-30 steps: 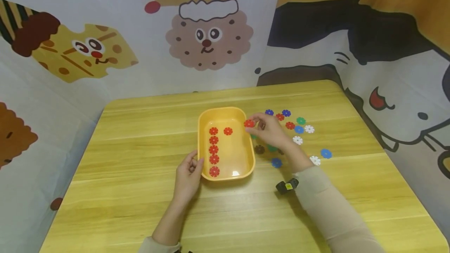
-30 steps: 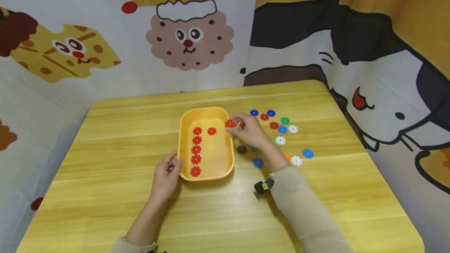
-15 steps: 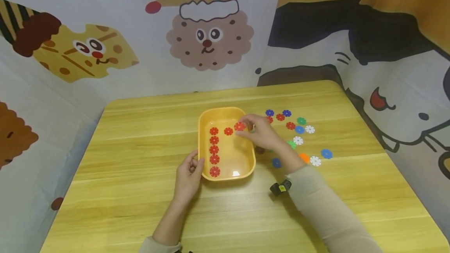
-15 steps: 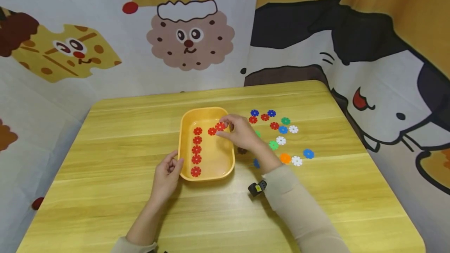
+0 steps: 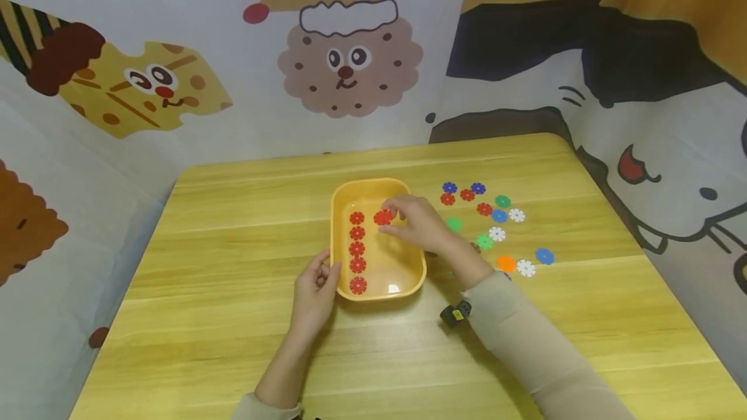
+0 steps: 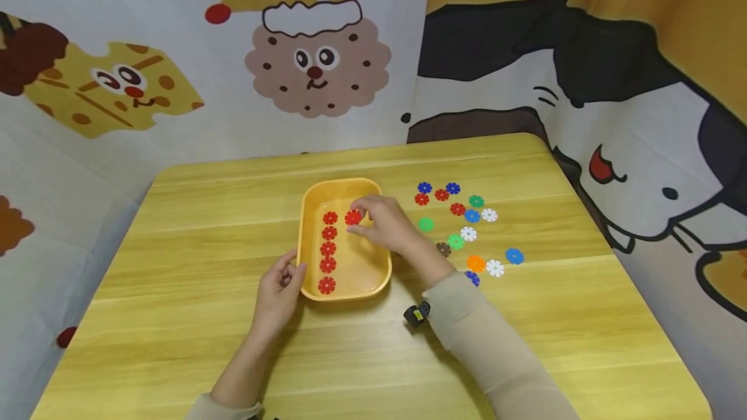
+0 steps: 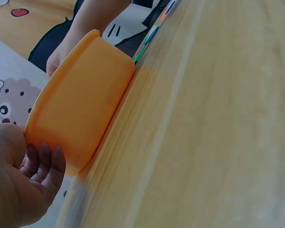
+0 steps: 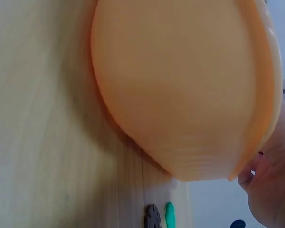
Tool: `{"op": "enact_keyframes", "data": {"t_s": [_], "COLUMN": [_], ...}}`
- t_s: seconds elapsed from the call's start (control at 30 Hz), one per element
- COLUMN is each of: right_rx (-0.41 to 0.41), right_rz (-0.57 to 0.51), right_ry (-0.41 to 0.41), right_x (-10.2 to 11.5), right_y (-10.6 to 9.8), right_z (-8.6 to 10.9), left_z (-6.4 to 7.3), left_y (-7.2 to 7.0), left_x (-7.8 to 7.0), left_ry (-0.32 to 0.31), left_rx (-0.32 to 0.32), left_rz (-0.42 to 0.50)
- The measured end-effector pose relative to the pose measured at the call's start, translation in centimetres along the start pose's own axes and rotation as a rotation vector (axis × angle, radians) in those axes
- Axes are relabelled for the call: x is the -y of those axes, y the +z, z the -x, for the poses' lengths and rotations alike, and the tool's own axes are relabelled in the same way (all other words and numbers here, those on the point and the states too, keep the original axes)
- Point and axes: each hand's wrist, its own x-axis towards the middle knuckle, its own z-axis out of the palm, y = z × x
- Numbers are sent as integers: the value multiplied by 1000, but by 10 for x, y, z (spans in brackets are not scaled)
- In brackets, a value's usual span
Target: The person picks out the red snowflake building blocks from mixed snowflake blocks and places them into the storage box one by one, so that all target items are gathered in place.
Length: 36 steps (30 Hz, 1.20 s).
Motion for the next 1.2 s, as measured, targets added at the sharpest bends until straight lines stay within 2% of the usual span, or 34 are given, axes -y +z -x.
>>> {"op": "enact_keyframes", "data": {"t_s": [0.27,0.5,0.7,0.87,1.03,1.2], "right_rx": [76,175,212,201,132,30], "right_rz": [202,395,441,407,255,120], "right_ry": [-28,-28,-19,-10,-17,-36], "right_x": [7,5,4,3,1,-3], "right_y": [6,13,14,12,7,1], "right_z": [-11,-14,-12,-11,-9,-5], "left_z": [0,0,0,0,0,1], "left_y": [-1,0,1,2,2,1], "left_x": [0,2,2,2,2,0], "left_ry": [1,8,-5,-1,0,-4], "left_rx": [-2,8,15,21,19,3], "left_rz": [-6,9,4,-4,3,10]}}
